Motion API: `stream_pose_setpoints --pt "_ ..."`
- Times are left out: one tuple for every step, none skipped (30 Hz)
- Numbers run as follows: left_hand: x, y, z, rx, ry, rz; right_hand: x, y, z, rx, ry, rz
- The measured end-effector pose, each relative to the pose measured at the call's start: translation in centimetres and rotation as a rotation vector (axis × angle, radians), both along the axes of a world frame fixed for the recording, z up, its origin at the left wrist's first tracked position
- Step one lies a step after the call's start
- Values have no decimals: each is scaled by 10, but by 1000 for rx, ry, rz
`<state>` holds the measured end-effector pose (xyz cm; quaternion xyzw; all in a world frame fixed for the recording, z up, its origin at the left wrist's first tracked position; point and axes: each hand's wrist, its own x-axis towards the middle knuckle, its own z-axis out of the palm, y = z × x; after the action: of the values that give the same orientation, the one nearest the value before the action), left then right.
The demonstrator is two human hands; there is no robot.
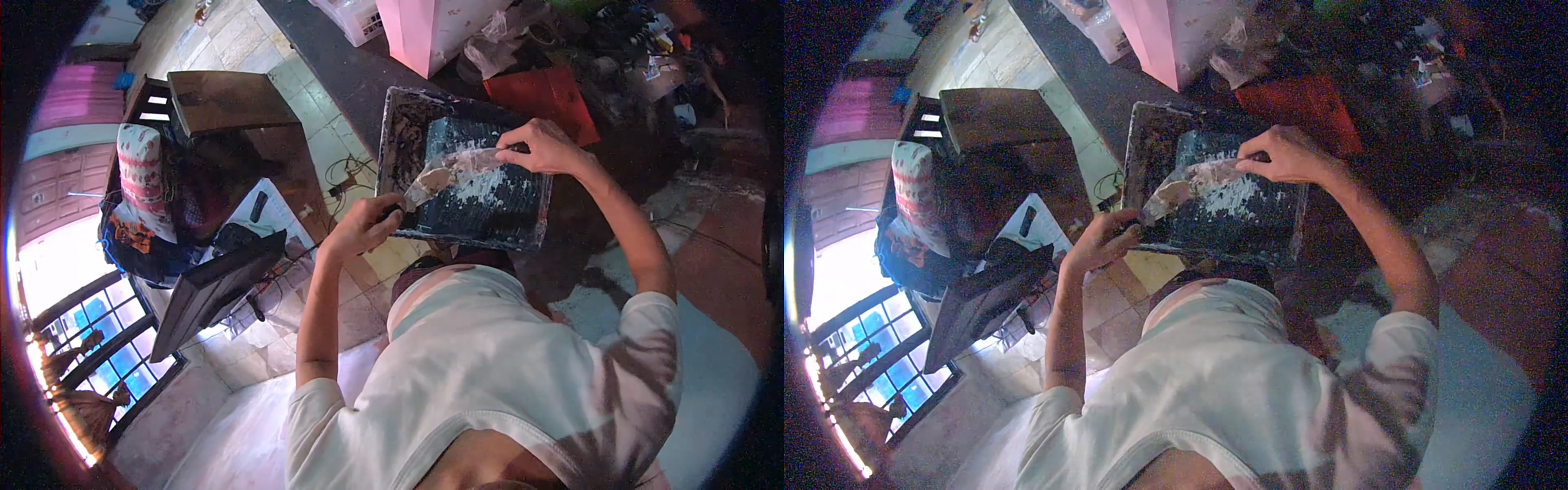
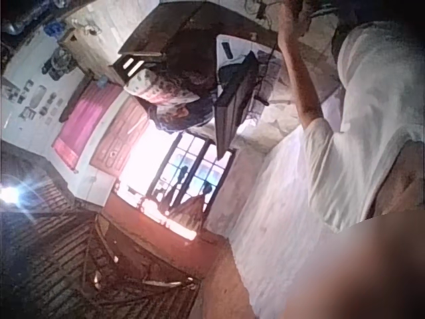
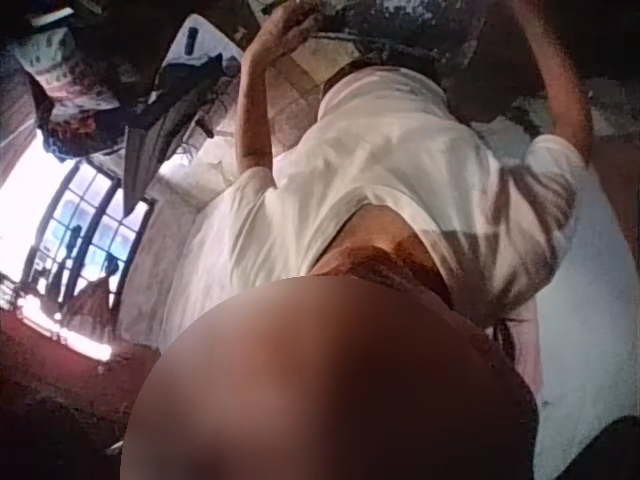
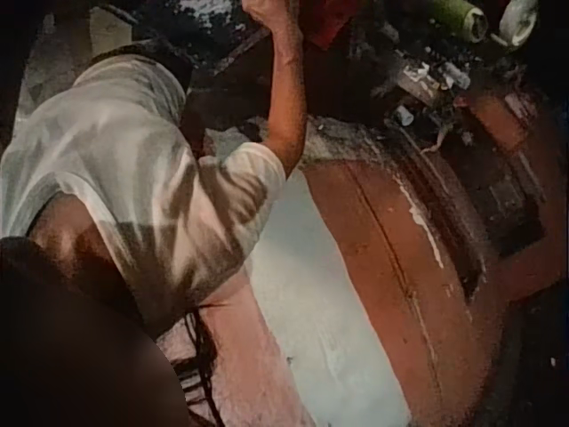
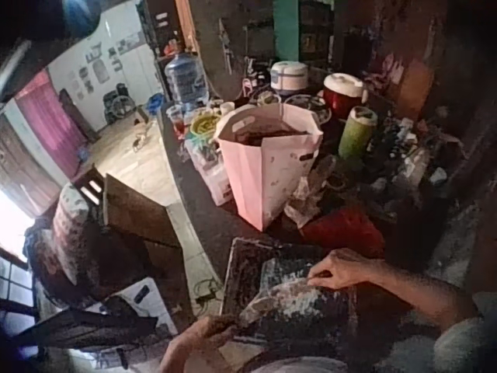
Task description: The person mixes plaster in a tray using a putty knife and then scrapes the excess off the tool.
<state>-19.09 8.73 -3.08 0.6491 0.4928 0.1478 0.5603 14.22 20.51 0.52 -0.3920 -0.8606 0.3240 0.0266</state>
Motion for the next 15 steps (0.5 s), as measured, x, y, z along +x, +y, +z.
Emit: stream_pose_setpoints --pt "1 2 0 0 3 0 -2 -1 -6 -4 18 -6" --pt "1 4 1 -38 11 12 -4 -3 -12 -8 36 -11" --pt "2 6 1 -76 20 26 -5 -5 -18 -10 40 -11" --pt "2 7 -2 -78 23 24 -7 -8 -23 -41 53 -28" --pt "1 7 -6 -33 22 6 -8 -11 -29 -72 66 -45" --pt "0 8 -8 11 21 -12 -9 -13 -36 -63 110 -49" --pt "1 10 -8 9 24 -14 -10 -14 -42 -65 113 -51" --pt "2 12 -8 80 46 -40 -12 -16 -46 -80 126 -66" --pt "3 13 -8 150 67 -67 -14 -18 -50 -95 139 -81" --pt "6 12 -10 149 71 -65 -19 -20 -54 -96 142 -79" --pt "10 11 -14 142 57 -69 -25 -24 -57 -138 201 -75" --pt "11 10 -18 135 42 -73 -29 -27 -60 -180 259 -71" --pt "9 9 -23 136 45 -76 -29 -28 -63 -179 262 -73" --pt "7 7 -26 88 65 -2 -27 -28 -66 -254 327 -128" --pt "4 5 -29 41 84 73 -23 -29 -68 -329 391 -183"
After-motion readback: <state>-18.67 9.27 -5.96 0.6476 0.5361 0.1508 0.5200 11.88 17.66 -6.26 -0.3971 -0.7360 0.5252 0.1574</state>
